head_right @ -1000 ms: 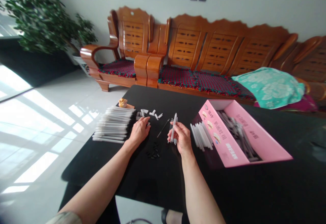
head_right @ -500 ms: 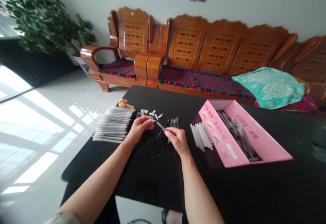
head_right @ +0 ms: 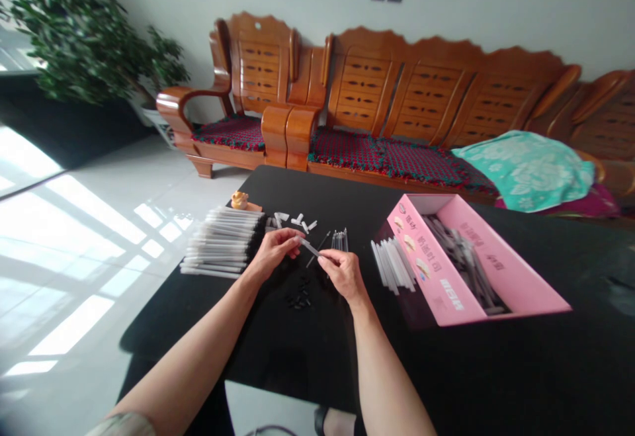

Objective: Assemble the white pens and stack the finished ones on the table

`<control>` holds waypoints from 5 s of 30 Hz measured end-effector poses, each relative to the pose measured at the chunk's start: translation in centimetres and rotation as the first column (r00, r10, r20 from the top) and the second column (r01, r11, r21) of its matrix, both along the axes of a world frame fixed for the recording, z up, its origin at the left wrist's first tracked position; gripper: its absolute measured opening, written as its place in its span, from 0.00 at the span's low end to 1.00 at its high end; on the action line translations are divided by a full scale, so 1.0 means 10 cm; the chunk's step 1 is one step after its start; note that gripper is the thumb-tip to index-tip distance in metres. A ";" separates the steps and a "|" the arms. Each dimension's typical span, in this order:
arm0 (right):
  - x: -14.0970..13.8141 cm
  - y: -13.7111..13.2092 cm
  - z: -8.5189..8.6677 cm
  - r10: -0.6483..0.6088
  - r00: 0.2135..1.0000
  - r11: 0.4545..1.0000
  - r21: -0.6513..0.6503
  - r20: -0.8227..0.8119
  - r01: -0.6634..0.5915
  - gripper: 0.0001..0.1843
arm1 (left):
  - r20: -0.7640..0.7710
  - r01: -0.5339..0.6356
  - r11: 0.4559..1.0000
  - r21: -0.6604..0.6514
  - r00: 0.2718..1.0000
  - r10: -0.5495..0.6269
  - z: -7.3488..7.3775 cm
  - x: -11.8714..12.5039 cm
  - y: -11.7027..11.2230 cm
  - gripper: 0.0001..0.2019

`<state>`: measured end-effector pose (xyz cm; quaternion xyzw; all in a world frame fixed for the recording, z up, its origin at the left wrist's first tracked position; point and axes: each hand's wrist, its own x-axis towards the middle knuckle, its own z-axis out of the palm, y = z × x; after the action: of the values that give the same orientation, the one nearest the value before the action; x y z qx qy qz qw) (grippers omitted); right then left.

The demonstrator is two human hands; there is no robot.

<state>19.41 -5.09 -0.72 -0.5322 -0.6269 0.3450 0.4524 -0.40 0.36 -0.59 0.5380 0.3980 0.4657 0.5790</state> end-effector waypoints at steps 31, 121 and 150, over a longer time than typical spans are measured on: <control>-0.09 -0.06 0.16 0.072 0.927 0.942 -0.280 -0.369 -0.184 0.18 | 0.102 0.006 1.000 0.003 0.995 -0.006 0.01 0.10 -0.06 0.19; 0.26 0.14 -0.10 -0.224 0.679 0.975 -0.162 -0.699 0.155 0.18 | -0.674 0.546 0.790 0.280 0.698 -0.244 0.05 -0.13 -0.09 0.07; 0.12 0.08 -0.01 -0.103 0.653 0.992 -0.128 -0.751 0.010 0.13 | 0.202 0.298 0.946 -0.126 0.941 -0.270 0.01 0.03 -0.11 0.19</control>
<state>20.60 -4.27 -0.87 -0.3844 -0.3447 0.5551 0.6521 -0.06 -0.70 -0.52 0.4987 0.2963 0.3919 0.7141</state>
